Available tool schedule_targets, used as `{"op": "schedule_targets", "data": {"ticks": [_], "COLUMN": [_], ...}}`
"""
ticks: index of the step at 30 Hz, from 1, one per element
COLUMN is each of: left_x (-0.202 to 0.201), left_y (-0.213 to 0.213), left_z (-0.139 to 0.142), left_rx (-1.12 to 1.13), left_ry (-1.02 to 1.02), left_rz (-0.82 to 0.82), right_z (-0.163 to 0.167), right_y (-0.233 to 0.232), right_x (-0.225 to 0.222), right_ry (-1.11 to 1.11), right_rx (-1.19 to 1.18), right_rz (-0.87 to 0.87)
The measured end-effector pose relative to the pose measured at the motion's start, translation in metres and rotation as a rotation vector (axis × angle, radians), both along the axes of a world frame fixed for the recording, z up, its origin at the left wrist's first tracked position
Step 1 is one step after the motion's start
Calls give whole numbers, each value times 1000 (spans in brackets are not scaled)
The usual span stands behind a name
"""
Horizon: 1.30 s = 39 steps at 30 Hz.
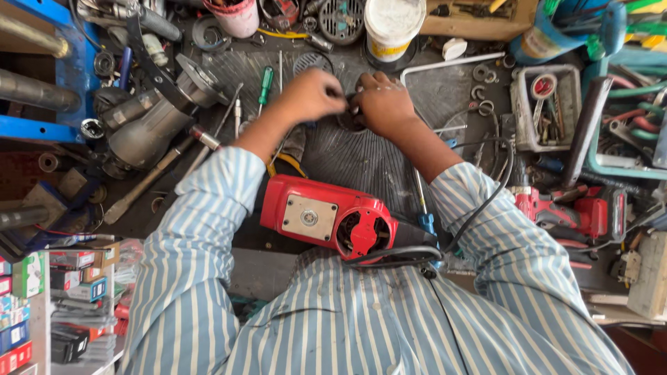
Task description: The person assembles a red electric motor on a workbench. They place a circular metal part into the motor housing, then use a green screwdriver to tighten a screw. Finally, they attach a black fan cover to the motor and secure it with a screw.
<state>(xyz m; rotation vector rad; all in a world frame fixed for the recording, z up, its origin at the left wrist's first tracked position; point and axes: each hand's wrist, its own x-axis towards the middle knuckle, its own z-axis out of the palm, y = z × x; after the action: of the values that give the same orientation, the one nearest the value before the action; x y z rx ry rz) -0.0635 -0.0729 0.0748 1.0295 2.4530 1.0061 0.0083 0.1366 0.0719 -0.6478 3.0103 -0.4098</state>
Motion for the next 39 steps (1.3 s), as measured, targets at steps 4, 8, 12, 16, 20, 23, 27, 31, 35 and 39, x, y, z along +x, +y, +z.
{"op": "schedule_targets", "data": {"ticks": [4,8,12,16,20,23,27,31,35,39], "left_x": [-30,-53,-56,-45,-35,-34,-37,-35,-10,42], "left_y": [-53,-86,-81,-54,-33,-25,-24,-28,-34,-35], "left_z": [-15,-42,-62,-67,-59,-53,-46,-32,-7,37], "left_rx": [325,645,347,-186,-384,-381,-456,-381,-124,-29], "left_ry": [-765,-1054,-604,121,308,390,334,283,187,233], "left_rz": [316,373,540,633,624,607,652,662,519,424], "right_z": [-2,-7,-12,-6,6,13,14,11,9,14], "right_y": [-1,-6,-3,16,34,35,16,0,-3,5], "right_x": [0,1,7,4,1,4,7,3,2,11], "right_ry": [27,4,103,21,-45,-81,59,220,315,304], "right_rx": [19,10,-105,-284,-339,-288,-146,169,178,-158], "right_rz": [0,12,28,-26,-88,-33,77,172,238,249]}}
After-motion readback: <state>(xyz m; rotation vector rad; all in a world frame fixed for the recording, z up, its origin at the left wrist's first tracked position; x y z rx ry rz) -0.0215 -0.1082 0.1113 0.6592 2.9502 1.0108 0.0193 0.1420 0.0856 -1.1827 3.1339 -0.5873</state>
